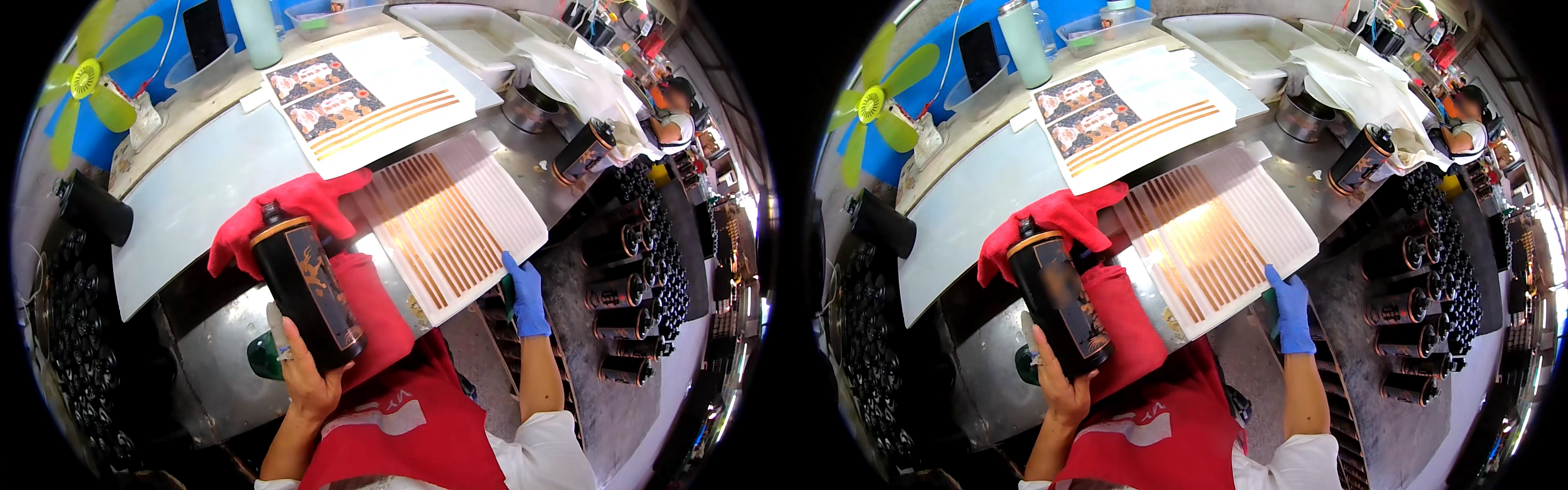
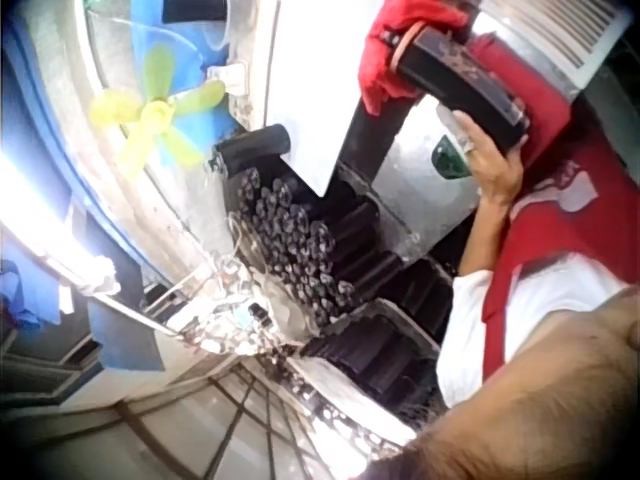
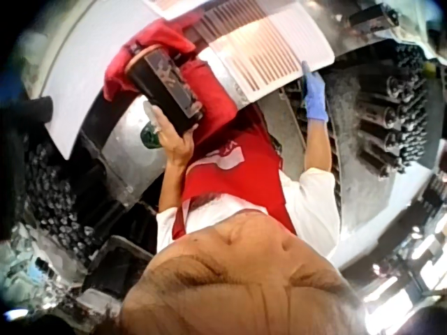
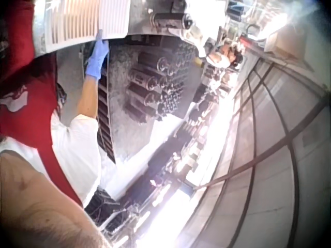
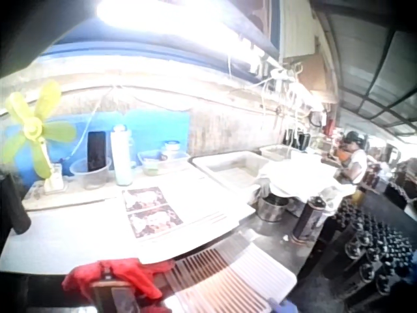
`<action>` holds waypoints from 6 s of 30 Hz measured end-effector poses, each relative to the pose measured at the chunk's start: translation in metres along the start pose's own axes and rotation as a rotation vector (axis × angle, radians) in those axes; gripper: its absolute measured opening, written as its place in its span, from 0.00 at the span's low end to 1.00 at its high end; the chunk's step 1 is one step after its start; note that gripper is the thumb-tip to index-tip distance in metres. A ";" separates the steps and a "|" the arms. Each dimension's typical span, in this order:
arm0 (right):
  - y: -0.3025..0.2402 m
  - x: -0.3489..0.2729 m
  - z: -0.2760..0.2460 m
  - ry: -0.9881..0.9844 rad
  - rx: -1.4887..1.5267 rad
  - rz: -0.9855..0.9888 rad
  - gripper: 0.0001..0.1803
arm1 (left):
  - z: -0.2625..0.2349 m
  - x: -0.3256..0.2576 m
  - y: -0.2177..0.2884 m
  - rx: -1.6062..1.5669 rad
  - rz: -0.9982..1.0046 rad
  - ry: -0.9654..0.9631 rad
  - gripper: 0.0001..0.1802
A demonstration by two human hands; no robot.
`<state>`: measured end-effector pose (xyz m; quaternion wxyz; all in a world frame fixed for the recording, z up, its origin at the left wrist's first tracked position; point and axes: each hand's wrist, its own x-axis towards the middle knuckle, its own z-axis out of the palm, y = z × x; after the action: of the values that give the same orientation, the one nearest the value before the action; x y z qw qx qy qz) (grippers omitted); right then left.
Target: The person applies decorative stickers and gold foil strips to black cylindrical cans. They smooth each sticker with a green tool, then apply a gold strip to the top and bottom rims, pressing it down to adhere.
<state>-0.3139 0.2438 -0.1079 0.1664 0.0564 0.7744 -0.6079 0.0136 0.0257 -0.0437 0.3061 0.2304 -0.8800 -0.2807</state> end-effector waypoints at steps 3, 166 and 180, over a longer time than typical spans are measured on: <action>-0.007 0.005 -0.015 -0.150 -0.069 0.044 0.14 | -0.008 0.004 0.005 0.071 -0.004 0.008 0.52; -0.061 -0.083 0.098 -0.820 -0.460 -0.161 0.06 | -0.002 0.043 0.051 0.526 0.138 -0.192 0.43; -0.089 -0.134 0.113 -1.022 -0.255 -0.037 0.06 | -0.013 -0.002 -0.002 -0.180 -0.137 -0.032 0.49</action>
<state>-0.1924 0.1282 -0.0051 0.5177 -0.2814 0.6633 -0.4615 0.0239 0.0212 -0.0374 0.2915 0.2569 -0.8382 -0.3826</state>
